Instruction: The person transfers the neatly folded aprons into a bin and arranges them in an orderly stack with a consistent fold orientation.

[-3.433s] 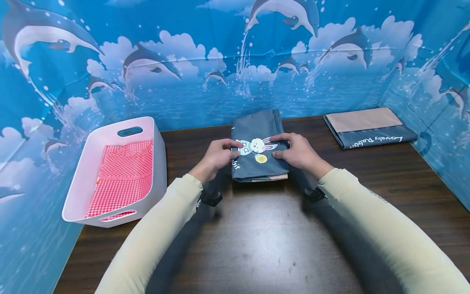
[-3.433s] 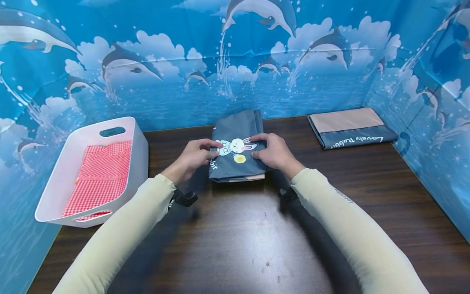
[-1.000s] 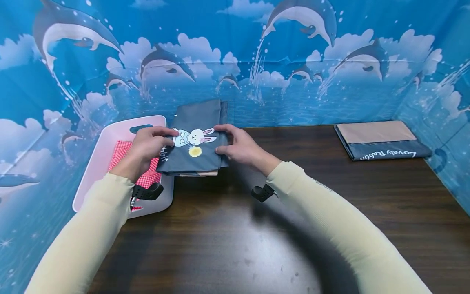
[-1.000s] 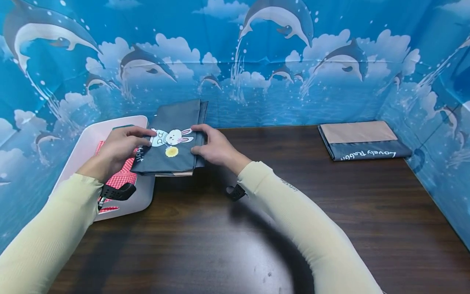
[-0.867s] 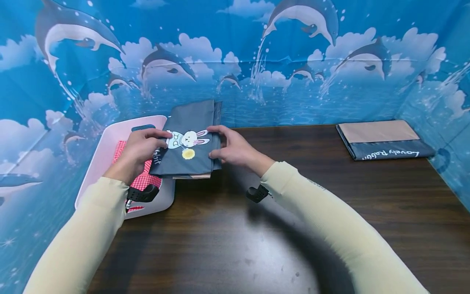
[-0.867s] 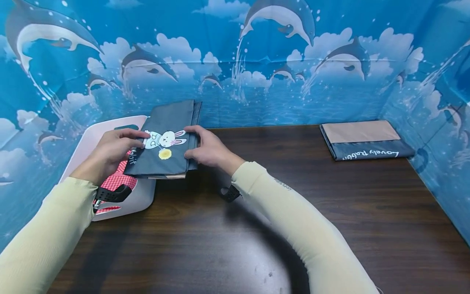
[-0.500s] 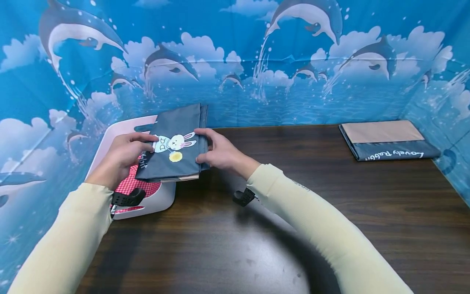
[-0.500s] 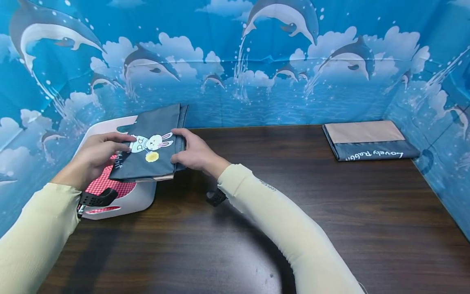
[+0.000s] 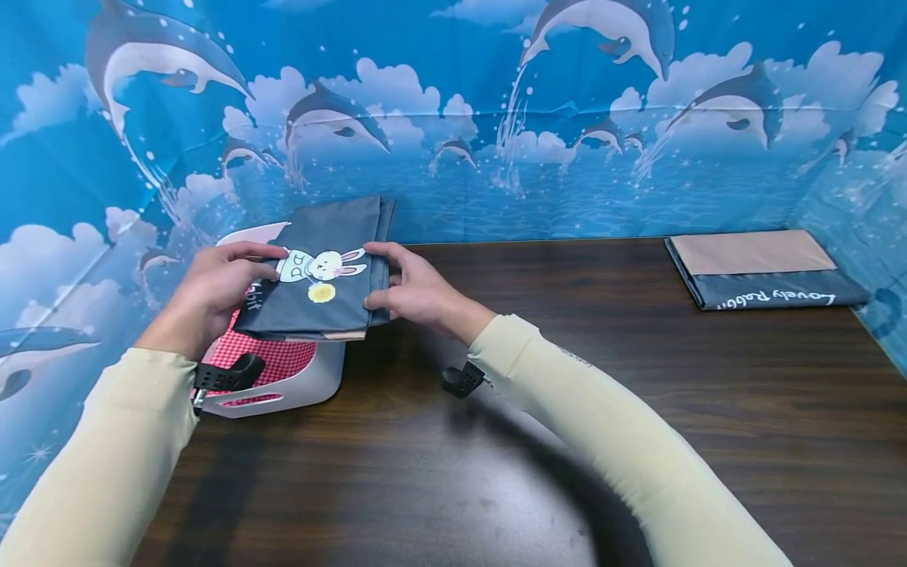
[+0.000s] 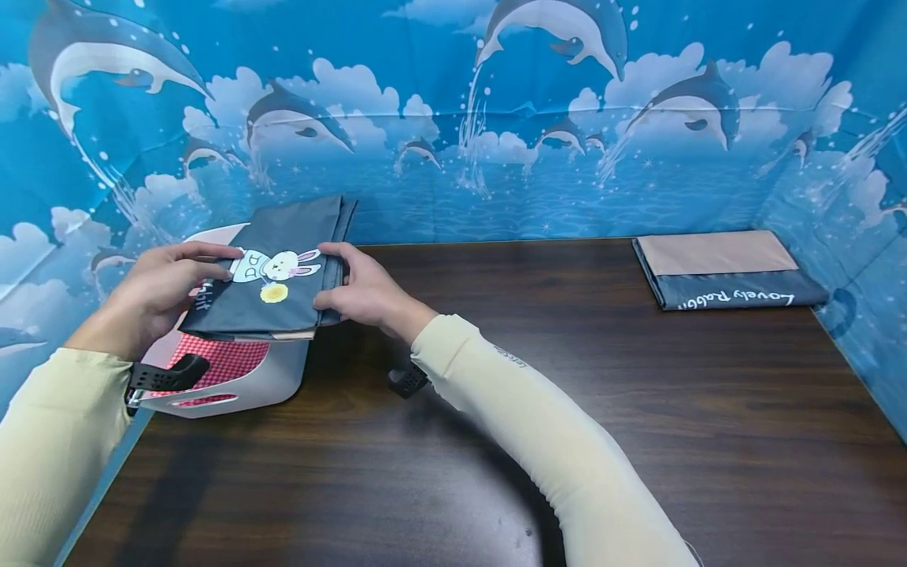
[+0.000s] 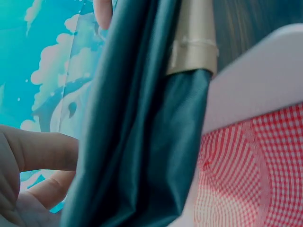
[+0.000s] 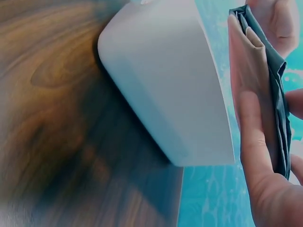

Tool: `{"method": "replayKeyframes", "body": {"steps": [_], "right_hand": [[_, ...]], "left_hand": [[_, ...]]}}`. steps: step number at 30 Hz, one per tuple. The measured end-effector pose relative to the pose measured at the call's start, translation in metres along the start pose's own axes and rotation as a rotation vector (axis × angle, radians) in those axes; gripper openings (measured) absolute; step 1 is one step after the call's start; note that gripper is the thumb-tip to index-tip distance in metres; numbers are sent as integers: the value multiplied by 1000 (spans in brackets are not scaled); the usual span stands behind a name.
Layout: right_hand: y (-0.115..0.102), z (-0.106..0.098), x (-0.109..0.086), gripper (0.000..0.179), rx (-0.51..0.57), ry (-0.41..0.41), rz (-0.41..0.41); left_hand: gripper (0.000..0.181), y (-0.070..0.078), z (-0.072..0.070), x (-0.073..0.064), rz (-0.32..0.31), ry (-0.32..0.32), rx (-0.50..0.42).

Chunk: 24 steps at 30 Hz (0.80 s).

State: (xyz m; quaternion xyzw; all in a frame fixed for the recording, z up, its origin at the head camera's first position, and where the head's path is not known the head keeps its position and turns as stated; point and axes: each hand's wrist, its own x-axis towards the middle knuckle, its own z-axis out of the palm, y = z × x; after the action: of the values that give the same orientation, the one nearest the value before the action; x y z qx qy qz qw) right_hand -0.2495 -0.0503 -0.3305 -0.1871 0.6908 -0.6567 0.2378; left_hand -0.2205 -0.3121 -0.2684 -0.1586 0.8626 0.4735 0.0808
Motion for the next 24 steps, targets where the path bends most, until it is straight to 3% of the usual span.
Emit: {"method": "replayKeyframes", "body": {"steps": [9, 24], "right_hand": [[-1, 29, 5, 84, 80, -68, 37], [7, 66, 19, 66, -61, -35, 8]], "left_hand": [[44, -12, -21, -4, -50, 74, 83], [48, -37, -45, -9, -106, 111, 97]]}}
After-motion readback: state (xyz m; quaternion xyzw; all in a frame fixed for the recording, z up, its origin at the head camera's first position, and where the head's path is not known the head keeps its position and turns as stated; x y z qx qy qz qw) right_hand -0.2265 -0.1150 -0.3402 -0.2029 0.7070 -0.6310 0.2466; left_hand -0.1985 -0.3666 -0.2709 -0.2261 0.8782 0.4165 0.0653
